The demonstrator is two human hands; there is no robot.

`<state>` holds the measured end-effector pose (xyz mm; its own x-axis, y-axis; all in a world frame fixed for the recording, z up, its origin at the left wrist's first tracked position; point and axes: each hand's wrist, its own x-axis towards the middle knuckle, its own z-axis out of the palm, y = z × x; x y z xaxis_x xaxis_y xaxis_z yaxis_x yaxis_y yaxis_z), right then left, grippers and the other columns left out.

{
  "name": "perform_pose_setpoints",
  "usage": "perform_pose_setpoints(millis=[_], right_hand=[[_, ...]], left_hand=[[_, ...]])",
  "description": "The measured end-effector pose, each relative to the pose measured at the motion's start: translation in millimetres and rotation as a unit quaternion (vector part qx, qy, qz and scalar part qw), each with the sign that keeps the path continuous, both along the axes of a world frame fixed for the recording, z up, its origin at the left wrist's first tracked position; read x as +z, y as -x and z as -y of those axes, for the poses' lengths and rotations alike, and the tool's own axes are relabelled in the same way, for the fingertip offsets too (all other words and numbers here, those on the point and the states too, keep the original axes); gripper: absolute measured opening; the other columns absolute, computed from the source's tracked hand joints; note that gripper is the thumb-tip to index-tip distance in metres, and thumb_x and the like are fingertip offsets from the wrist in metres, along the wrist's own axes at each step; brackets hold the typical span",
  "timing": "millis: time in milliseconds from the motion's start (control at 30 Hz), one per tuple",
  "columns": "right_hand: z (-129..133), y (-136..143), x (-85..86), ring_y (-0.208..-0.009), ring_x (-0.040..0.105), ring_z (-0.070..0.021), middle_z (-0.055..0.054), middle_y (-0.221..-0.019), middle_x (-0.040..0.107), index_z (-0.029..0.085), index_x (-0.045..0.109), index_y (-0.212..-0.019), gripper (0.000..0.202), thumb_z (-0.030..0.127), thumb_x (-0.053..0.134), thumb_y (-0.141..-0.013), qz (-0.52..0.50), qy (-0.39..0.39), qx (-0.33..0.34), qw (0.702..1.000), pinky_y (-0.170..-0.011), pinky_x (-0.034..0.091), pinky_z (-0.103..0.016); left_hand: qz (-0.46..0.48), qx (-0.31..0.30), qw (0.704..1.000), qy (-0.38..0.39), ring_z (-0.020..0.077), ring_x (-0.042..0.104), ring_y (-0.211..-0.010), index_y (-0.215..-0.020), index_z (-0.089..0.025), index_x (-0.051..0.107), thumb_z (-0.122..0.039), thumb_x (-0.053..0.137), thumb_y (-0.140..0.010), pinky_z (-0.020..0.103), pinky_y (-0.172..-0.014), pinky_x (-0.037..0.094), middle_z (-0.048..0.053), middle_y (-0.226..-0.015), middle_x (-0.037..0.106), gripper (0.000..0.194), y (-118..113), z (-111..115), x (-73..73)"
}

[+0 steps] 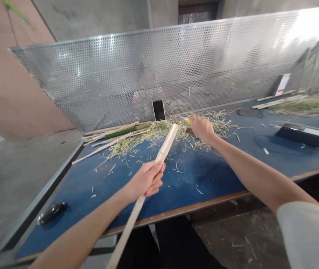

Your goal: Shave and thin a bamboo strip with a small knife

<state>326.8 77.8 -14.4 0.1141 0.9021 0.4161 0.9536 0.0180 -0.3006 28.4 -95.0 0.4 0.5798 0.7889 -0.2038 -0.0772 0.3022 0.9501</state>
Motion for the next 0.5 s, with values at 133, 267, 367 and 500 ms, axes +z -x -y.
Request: perform_pose_setpoints(millis=[133, 267, 367, 500], right_hand=[[-3, -11, 3.4, -0.087, 0.076, -0.0372, -0.028, -0.091, 0.080, 0.010, 0.084, -0.094, 0.079, 0.050, 0.019, -0.118, -0.030, -0.029, -0.084, 0.996, -0.078, 0.054, -0.045], [15, 24, 4.1, -0.074, 0.071, -0.0318, -0.024, -0.080, 0.077, 0.014, 0.080, -0.083, 0.080, 0.048, 0.017, -0.119, -0.009, -0.031, 0.007, 0.999, -0.072, 0.049, -0.041], [34, 51, 1.9, -0.070, 0.069, -0.0294, -0.021, -0.077, 0.076, 0.015, 0.080, -0.084, 0.078, 0.044, 0.017, -0.119, 0.038, -0.013, 0.066, 0.997, -0.069, 0.044, -0.040], [53, 77, -6.1, -0.073, 0.071, -0.0268, -0.015, -0.082, 0.079, 0.014, 0.083, -0.115, 0.059, 0.034, 0.026, -0.117, 0.148, 0.048, 0.147, 0.977, -0.064, 0.036, -0.036]], left_hand=[[0.003, 0.032, 0.999, -0.008, 0.0072, 0.029, -0.034, -0.096, -0.024, 0.057, -0.061, 0.069, -0.107, 0.019, -0.034, 0.026, -0.013, -0.051, 0.038, 0.040, 4, -8, -1.7], [0.001, 0.060, 0.998, -0.002, 0.0092, 0.027, -0.034, -0.111, -0.020, 0.065, -0.050, 0.065, -0.109, 0.020, -0.034, 0.026, -0.013, -0.047, 0.036, 0.030, 12, -30, -1.5], [-0.017, 0.078, 0.997, 0.024, 0.0108, 0.027, -0.034, -0.118, -0.017, 0.065, -0.037, 0.061, -0.109, 0.021, -0.034, 0.028, -0.013, -0.047, 0.036, 0.023, 14, -40, -5.4], [-0.034, 0.118, 0.992, 0.033, 0.0094, 0.029, -0.034, -0.103, -0.020, 0.061, -0.035, 0.059, -0.110, 0.020, -0.034, 0.028, -0.013, -0.049, 0.035, 0.016, 14, -49, -13.8]])
